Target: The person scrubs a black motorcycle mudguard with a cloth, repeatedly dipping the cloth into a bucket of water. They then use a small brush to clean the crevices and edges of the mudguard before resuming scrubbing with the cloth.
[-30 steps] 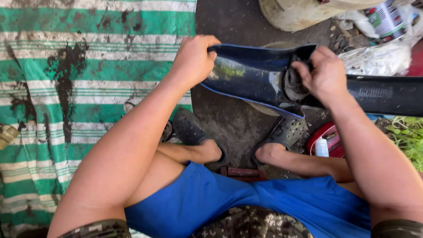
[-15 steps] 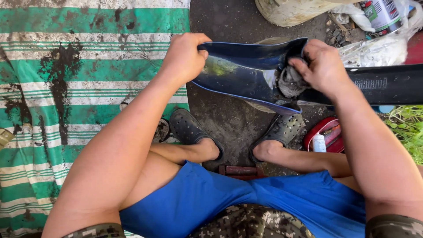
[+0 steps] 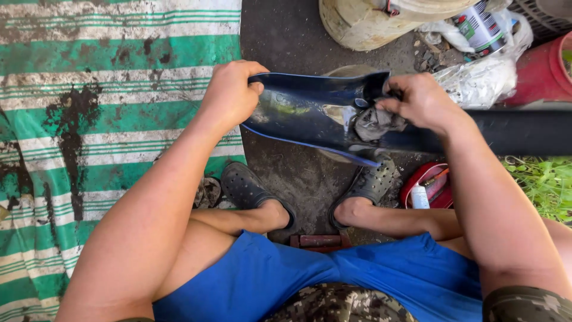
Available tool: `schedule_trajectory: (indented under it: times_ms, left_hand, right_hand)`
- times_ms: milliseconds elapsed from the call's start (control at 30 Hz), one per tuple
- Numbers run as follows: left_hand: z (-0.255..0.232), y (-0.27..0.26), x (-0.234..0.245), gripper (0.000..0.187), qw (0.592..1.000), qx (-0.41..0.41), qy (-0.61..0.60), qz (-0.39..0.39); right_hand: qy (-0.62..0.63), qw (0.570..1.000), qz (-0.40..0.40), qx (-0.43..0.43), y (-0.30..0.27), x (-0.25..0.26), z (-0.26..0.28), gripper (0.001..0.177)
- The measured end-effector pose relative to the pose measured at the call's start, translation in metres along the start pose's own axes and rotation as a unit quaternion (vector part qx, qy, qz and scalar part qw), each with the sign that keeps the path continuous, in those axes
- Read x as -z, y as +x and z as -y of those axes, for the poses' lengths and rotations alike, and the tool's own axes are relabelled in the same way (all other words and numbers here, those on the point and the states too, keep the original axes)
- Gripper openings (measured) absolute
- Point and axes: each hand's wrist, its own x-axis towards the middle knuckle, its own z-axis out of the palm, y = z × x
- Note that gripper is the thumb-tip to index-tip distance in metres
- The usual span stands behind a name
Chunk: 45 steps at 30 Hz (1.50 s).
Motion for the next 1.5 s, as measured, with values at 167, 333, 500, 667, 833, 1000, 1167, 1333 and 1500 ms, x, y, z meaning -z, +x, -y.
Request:
schedule_trajectory:
  times_ms: [167, 333, 500, 667, 833, 1000, 1167, 1333, 1500]
  left_hand:
    - [0.024, 0.007, -0.009, 0.027, 0.998, -0.049, 0.007, -0.041]
    - [0.025, 0.008, -0.019, 0.025, 0.995, -0.078, -0.007, -0.067]
    - [0.044, 0.012, -0.018, 0.025, 0.993, -0.088, -0.006, -0.076]
    - [0.040, 0.008, -0.012, 0.024, 0.996, -0.055, -0.011, -0.076]
    - [0.031, 0.005, 0.002, 0.024, 0.997, -0.032, -0.004, -0.066]
    - [0.019, 0.005, 0.006, 0.031, 0.999, 0.036, 0.014, -0.015]
    - [0.050, 0.011, -0.007, 0.024, 0.996, -0.067, 0.010, -0.063]
    - [0.047, 0.011, -0.010, 0.024, 0.996, -0.064, 0.011, -0.065]
    - [0.047, 0.007, -0.008, 0.025, 0.995, -0.075, 0.005, -0.070]
  right_hand:
    - [-0.043, 0.996, 0.076, -0.035, 0.000, 0.006, -0.008, 0.023]
    - [-0.041, 0.997, 0.057, -0.041, 0.009, -0.025, -0.027, 0.024]
    - [-0.030, 0.994, -0.041, -0.093, 0.006, -0.042, -0.009, 0.023]
    - [0.033, 0.993, -0.096, -0.053, -0.005, -0.023, 0.003, 0.023]
    - [-0.201, 0.979, -0.037, -0.027, -0.029, 0.027, 0.020, 0.030]
    - [-0.382, 0.864, 0.216, -0.248, -0.032, 0.025, 0.044, 0.087]
    - [-0.358, 0.919, 0.089, -0.140, -0.029, -0.046, -0.021, 0.052]
    - [-0.382, 0.922, -0.007, -0.063, -0.034, -0.051, -0.016, 0.022]
    - [-0.366, 0.910, -0.032, -0.190, -0.051, -0.033, -0.037, 0.039]
